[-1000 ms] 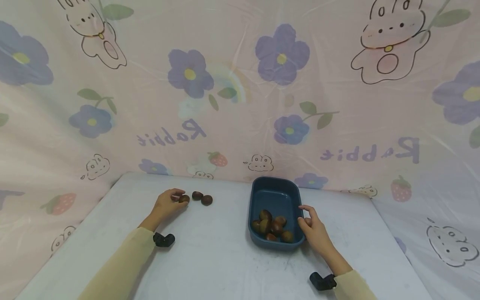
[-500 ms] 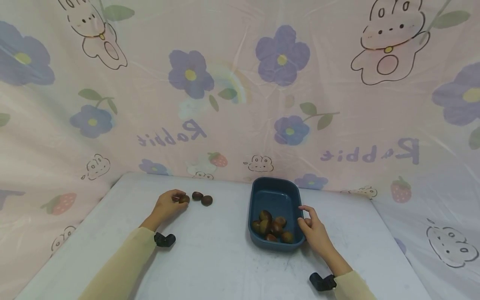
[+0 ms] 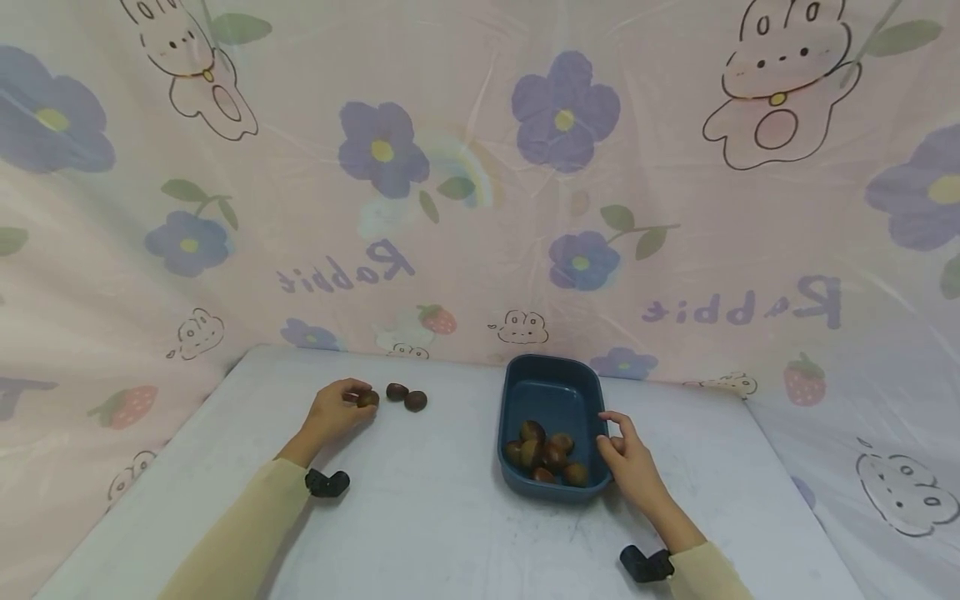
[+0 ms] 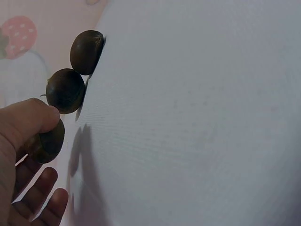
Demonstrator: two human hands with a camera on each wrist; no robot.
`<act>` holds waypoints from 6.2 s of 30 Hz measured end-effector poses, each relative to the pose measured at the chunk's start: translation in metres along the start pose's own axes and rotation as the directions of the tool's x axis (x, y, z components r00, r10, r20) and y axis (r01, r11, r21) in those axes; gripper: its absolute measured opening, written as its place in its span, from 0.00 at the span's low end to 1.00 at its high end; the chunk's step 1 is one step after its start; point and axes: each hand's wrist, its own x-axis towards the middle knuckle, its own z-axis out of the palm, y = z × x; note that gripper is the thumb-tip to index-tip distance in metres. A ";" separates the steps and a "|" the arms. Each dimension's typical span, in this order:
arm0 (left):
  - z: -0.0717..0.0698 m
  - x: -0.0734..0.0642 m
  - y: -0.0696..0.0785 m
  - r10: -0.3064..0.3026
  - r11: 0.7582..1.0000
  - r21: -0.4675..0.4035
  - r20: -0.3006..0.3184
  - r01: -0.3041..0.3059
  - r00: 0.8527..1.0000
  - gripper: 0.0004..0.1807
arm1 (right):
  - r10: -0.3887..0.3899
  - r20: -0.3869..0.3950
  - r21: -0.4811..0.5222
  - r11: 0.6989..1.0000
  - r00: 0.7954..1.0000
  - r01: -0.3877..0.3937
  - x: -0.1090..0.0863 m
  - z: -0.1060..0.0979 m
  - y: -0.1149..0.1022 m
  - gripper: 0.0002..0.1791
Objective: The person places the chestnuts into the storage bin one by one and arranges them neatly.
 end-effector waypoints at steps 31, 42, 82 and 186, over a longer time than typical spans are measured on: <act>-0.007 -0.029 0.013 0.137 0.990 0.026 -0.044 -0.136 0.990 0.21 | -0.010 0.008 0.017 1.000 1.000 0.010 0.001 -0.001 0.000 0.22; 0.003 -0.035 0.031 0.181 0.983 -0.006 -0.039 -0.182 0.983 0.20 | -0.001 0.009 0.012 1.000 1.000 0.001 0.000 -0.001 -0.002 0.22; 0.071 -0.051 0.098 0.405 0.903 -0.198 0.104 -0.381 0.908 0.20 | 0.004 -0.027 0.000 1.000 1.000 -0.004 0.000 0.001 -0.003 0.22; 0.160 -0.073 0.184 0.523 0.736 0.296 0.322 -0.609 0.789 0.13 | 0.003 -0.003 0.062 0.998 1.000 -0.003 -0.002 0.002 0.000 0.23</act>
